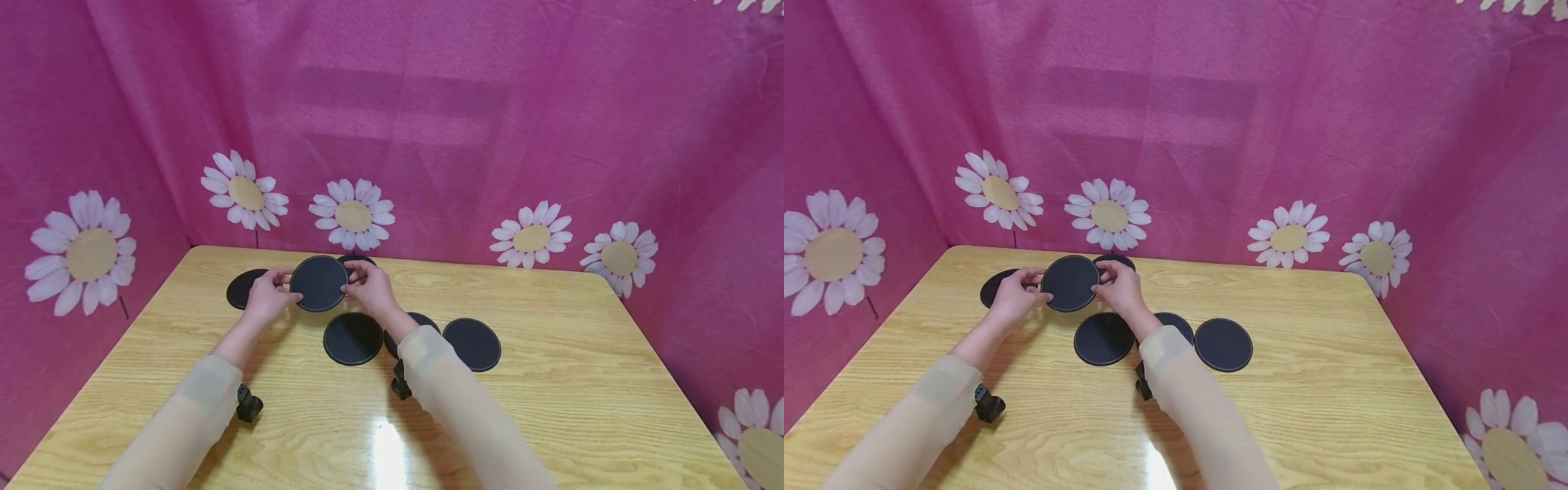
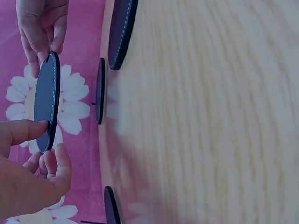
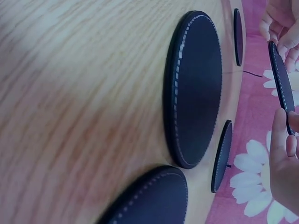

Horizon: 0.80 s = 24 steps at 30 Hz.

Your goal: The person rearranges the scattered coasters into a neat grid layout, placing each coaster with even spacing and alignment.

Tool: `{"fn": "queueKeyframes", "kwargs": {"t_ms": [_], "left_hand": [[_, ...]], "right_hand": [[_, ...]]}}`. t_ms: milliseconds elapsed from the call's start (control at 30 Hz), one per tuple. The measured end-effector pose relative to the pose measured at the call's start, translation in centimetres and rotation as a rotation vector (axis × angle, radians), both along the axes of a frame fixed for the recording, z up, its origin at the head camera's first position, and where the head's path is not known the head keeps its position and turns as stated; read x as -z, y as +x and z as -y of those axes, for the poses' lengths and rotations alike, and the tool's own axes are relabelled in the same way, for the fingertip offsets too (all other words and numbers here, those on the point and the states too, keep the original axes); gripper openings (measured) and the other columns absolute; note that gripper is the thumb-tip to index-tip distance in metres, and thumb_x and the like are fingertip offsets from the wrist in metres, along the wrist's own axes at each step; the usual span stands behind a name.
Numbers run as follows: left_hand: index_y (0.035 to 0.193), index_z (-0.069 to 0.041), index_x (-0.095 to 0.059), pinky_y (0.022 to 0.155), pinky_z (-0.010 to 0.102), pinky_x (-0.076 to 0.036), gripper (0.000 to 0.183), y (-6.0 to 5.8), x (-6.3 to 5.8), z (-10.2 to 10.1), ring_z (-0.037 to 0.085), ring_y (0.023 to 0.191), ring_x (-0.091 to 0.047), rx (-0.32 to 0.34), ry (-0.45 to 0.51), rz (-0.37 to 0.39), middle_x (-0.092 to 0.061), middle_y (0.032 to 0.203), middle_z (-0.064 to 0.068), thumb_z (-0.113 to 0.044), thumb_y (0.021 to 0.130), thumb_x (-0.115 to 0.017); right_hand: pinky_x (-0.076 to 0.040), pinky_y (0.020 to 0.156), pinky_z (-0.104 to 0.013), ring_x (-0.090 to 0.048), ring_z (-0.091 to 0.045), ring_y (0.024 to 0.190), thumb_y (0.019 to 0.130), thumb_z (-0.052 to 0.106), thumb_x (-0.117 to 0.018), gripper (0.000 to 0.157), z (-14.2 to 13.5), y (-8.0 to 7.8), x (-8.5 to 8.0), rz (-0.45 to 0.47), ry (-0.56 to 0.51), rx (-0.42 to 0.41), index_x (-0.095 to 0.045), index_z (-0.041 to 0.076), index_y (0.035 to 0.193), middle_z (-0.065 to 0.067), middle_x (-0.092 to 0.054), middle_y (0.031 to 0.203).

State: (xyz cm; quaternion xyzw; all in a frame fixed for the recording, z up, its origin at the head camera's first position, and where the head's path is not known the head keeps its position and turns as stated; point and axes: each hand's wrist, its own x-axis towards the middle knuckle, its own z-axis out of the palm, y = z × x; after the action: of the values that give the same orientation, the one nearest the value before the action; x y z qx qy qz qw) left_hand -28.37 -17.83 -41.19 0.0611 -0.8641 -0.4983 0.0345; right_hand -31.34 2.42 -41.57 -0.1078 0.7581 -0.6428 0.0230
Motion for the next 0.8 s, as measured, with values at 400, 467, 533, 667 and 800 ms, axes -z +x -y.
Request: {"fn": "queueKeyframes", "kwargs": {"t_ms": [400, 467, 533, 667, 800], "left_hand": [[0.130, -0.004, -0.053, 0.066, 0.021, -0.045, 0.054, 0.7, -1.5, -0.5, 0.025, 0.096, -0.057, -0.015, -0.035, -0.063, -0.058, 0.117, 0.017, -0.007, 0.079, -0.072], [0.130, -0.004, -0.054, 0.064, 0.021, -0.045, 0.054, 0.9, -1.8, -0.6, 0.025, 0.095, -0.057, -0.010, -0.037, -0.065, -0.058, 0.117, 0.018, -0.008, 0.080, -0.072], [0.130, -0.004, -0.053, 0.064, 0.020, -0.045, 0.054, 1.0, -2.0, -0.6, 0.026, 0.095, -0.056, -0.001, -0.033, -0.060, -0.057, 0.118, 0.018, -0.008, 0.080, -0.072], [0.131, -0.004, -0.053, 0.064, 0.020, -0.046, 0.054, 1.3, -2.4, -0.7, 0.026, 0.095, -0.056, 0.021, -0.024, -0.057, -0.057, 0.119, 0.019, -0.008, 0.080, -0.072], [0.131, -0.003, -0.053, 0.066, 0.021, -0.052, 0.055, 1.7, -2.7, -0.9, 0.025, 0.094, -0.056, 0.043, 0.013, -0.059, -0.056, 0.118, 0.019, -0.007, 0.080, -0.072]], "right_hand": [[-0.058, 0.061, -0.036, -0.053, -0.010, 0.066, 0.076, -0.012, -0.069, 0.048, -0.6, 0.6, -1.7, 0.004, 0.014, -0.016, -0.056, -0.002, 0.121, -0.005, -0.046, 0.083], [-0.058, 0.061, -0.036, -0.054, -0.010, 0.066, 0.076, -0.012, -0.069, 0.048, -0.7, 0.8, -2.0, 0.009, 0.015, -0.017, -0.055, -0.001, 0.121, -0.006, -0.046, 0.084], [-0.058, 0.062, -0.039, -0.054, -0.011, 0.066, 0.075, -0.013, -0.070, 0.050, -0.9, 1.1, -2.2, 0.012, 0.021, -0.017, -0.055, 0.000, 0.121, -0.006, -0.046, 0.084], [-0.056, 0.068, -0.048, -0.052, -0.011, 0.065, 0.073, -0.014, -0.070, 0.054, -1.2, 1.7, -2.7, 0.021, 0.031, -0.019, -0.054, 0.001, 0.122, -0.007, -0.046, 0.084], [-0.054, 0.071, -0.052, -0.053, -0.012, 0.063, 0.074, -0.014, -0.070, 0.055, -1.6, 2.4, -3.1, 0.044, 0.019, -0.029, -0.053, 0.001, 0.124, -0.007, -0.044, 0.084]]}}
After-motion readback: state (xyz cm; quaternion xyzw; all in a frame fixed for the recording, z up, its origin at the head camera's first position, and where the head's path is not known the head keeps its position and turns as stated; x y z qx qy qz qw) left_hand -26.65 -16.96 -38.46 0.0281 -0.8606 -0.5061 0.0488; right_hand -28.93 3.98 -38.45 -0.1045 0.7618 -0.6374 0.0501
